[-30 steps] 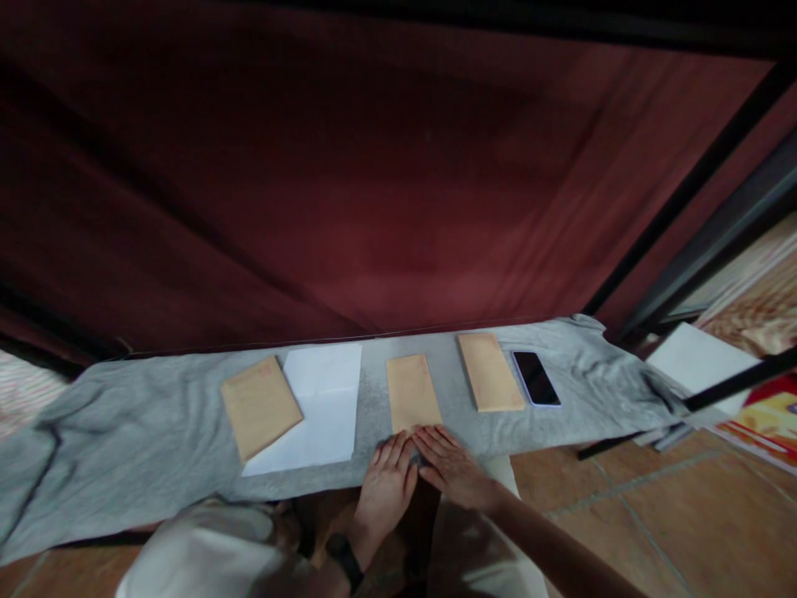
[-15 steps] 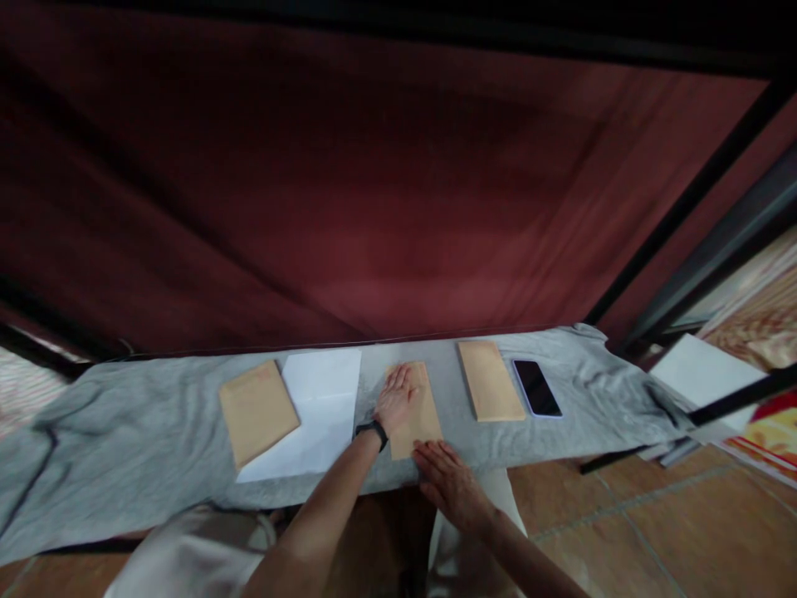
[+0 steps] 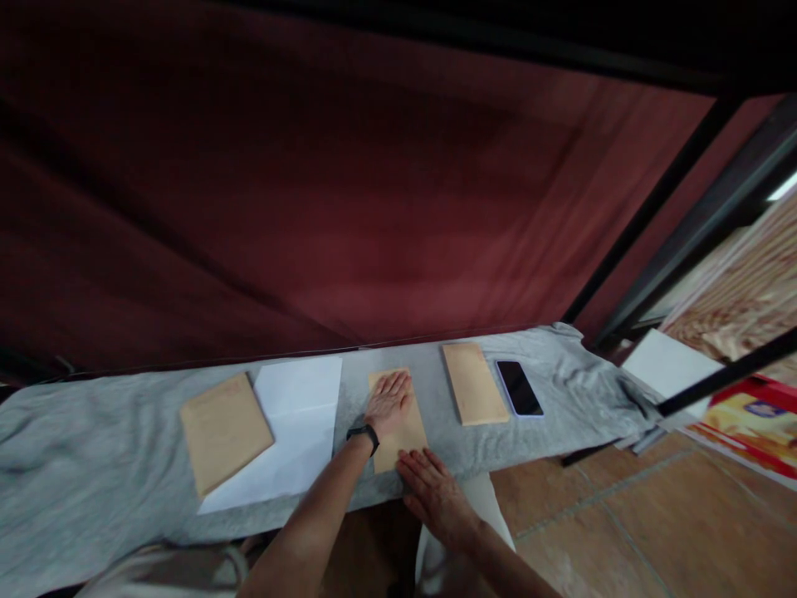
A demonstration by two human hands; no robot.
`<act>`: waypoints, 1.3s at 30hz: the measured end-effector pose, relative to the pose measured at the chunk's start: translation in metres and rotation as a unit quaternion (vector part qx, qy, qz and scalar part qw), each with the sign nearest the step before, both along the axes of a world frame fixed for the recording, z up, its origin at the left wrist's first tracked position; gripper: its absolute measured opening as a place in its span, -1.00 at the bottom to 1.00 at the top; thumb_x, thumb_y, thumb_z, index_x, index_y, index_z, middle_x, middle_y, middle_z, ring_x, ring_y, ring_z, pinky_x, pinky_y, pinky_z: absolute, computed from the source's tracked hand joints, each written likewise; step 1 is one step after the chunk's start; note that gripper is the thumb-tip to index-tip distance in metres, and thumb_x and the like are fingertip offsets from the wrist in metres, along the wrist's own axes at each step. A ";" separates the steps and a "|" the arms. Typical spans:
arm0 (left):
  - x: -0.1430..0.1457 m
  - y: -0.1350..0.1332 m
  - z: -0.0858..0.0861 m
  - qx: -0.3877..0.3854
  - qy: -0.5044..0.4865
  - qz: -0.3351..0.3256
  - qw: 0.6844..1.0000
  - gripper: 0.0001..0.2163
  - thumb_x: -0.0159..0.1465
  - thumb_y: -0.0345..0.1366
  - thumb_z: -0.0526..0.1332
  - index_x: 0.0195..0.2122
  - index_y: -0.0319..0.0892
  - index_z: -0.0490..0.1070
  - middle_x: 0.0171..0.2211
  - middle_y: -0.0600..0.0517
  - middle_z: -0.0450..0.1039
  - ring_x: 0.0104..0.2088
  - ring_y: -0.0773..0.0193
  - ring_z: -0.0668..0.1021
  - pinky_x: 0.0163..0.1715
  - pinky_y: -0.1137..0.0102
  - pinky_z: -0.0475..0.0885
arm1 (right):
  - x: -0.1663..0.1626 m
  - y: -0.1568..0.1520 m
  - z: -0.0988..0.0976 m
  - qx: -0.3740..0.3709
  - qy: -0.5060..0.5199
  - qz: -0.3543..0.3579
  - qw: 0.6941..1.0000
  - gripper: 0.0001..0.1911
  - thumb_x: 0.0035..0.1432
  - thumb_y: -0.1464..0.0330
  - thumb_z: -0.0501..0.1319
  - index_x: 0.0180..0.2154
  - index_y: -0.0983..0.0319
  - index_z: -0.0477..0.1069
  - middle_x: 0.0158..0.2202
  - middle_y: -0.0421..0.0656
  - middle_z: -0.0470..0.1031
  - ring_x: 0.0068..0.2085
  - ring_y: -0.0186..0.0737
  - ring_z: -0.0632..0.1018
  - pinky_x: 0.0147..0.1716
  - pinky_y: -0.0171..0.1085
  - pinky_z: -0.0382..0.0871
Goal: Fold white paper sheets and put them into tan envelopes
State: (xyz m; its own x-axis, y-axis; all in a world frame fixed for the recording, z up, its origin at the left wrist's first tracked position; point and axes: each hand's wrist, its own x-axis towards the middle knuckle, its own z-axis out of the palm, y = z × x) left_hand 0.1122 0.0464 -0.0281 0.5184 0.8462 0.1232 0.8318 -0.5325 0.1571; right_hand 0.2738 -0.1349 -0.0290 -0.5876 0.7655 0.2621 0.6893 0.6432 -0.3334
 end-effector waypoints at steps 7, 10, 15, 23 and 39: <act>0.007 -0.033 -0.003 0.010 -0.014 -0.060 0.998 -0.52 0.46 -0.21 -0.13 0.37 -0.17 0.13 0.39 -0.03 0.14 0.40 0.24 0.14 0.39 0.20 -0.05 | -0.001 -0.001 0.002 -0.002 -0.004 -0.012 1.000 -0.40 0.37 0.36 0.09 0.38 0.19 0.07 0.38 -0.08 0.18 0.35 -0.11 0.25 0.35 0.00 0.12; 0.002 -0.048 -0.003 -0.004 -0.010 -0.088 0.996 -0.51 0.47 -0.20 -0.13 0.38 -0.19 0.10 0.40 -0.03 0.10 0.40 0.26 0.14 0.38 0.21 -0.02 | -0.003 -0.002 0.000 -0.007 0.002 -0.022 1.000 -0.41 0.35 0.36 0.12 0.36 0.18 0.10 0.34 -0.08 0.27 0.32 -0.11 0.30 0.35 -0.02 0.14; -0.015 -0.078 -0.002 -0.010 -0.031 -0.135 0.990 -0.51 0.50 -0.17 -0.19 0.41 -0.11 0.00 0.41 -0.02 0.07 0.39 0.32 0.15 0.39 0.21 0.01 | -0.003 -0.006 -0.009 0.000 0.018 -0.052 0.998 -0.46 0.33 0.40 0.13 0.31 0.21 0.21 0.27 -0.07 0.38 0.29 -0.14 0.36 0.31 -0.04 0.22; -0.037 -0.142 0.002 0.023 -0.020 -0.120 0.992 -0.39 0.46 0.00 -0.07 0.43 -0.20 -0.06 0.42 -0.12 0.04 0.40 0.16 0.13 0.36 0.16 0.11 | 0.008 -0.012 -0.021 0.044 0.018 -0.065 0.997 -0.48 0.31 0.48 0.08 0.28 0.21 0.25 0.25 -0.04 0.39 0.27 -0.14 0.39 0.26 -0.02 0.30; -0.047 -0.182 0.006 0.037 -0.026 -0.075 0.996 -0.38 0.41 -0.10 0.07 0.42 -0.23 -0.05 0.40 -0.19 0.08 0.39 0.06 0.15 0.31 0.08 0.22 | 0.004 -0.009 0.005 0.012 0.031 -0.095 0.995 -0.50 0.36 0.37 0.06 0.30 0.23 0.24 0.28 -0.03 0.36 0.30 -0.10 0.34 0.33 0.05 0.17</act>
